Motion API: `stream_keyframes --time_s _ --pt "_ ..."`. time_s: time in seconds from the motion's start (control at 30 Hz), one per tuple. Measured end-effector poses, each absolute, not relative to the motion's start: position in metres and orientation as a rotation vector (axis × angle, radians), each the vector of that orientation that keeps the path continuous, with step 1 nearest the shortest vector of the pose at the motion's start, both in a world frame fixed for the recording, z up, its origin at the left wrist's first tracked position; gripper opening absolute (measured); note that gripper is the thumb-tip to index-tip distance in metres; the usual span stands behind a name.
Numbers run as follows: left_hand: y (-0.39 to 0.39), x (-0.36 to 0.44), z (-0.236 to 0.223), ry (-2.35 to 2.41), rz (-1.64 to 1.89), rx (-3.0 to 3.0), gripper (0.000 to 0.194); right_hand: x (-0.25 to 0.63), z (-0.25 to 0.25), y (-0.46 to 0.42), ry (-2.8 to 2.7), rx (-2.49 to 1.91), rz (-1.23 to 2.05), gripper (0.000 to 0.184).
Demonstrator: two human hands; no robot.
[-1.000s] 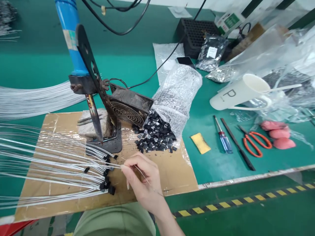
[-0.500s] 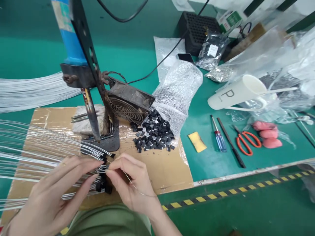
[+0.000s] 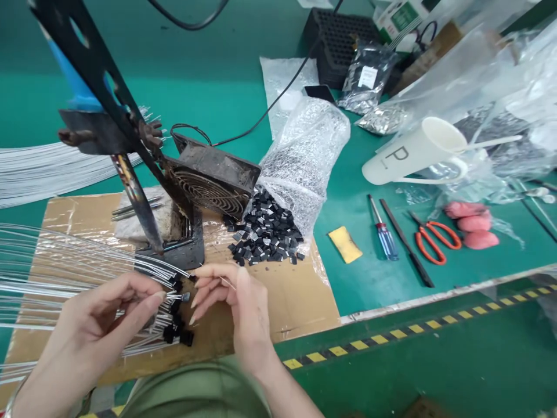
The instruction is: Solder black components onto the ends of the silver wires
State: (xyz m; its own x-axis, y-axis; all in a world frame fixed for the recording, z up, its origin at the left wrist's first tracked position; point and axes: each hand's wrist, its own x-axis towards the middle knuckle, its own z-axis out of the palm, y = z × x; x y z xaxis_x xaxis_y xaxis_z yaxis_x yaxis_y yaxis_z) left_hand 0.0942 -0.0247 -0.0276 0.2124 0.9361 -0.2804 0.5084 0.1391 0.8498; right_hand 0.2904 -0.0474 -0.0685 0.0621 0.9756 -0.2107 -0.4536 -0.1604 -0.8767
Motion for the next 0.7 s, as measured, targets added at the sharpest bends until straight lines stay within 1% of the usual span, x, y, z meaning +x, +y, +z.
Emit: stream_keyframes --time_s 0.03,0.1,0.2,0.3,0.37,0.47,0.53,0.7 --pt "-0.024 0.094 -0.028 1.439 0.541 1.481 0.034 0.29 -0.069 -0.048 -0.635 -1.009 1.467 0.06" --pt "-0.023 0.094 -0.028 1.454 0.549 1.449 0.034 0.288 -0.068 -0.048 -0.611 -1.007 1.461 0.058" --pt "-0.022 0.095 -0.025 1.465 0.586 1.429 0.032 0.283 -0.064 -0.047 -0.722 -1.08 1.414 0.042" --pt "-0.023 0.096 -0.022 1.468 0.603 1.41 0.03 0.277 -0.058 -0.045 -0.774 -1.076 1.441 0.024" --pt "-0.024 0.097 -0.022 1.477 0.615 1.393 0.028 0.273 -0.056 -0.044 -0.732 -1.042 1.49 0.018" --pt "-0.025 0.098 -0.023 1.486 0.655 1.412 0.025 0.27 -0.055 -0.044 -0.646 -1.004 1.571 0.014" --pt "-0.025 0.098 -0.023 1.486 0.668 1.454 0.024 0.269 -0.056 -0.044 -0.601 -0.993 1.614 0.014" --pt "-0.025 0.102 -0.021 1.501 0.694 1.502 0.018 0.269 -0.059 -0.045 -0.574 -0.977 1.643 0.011"
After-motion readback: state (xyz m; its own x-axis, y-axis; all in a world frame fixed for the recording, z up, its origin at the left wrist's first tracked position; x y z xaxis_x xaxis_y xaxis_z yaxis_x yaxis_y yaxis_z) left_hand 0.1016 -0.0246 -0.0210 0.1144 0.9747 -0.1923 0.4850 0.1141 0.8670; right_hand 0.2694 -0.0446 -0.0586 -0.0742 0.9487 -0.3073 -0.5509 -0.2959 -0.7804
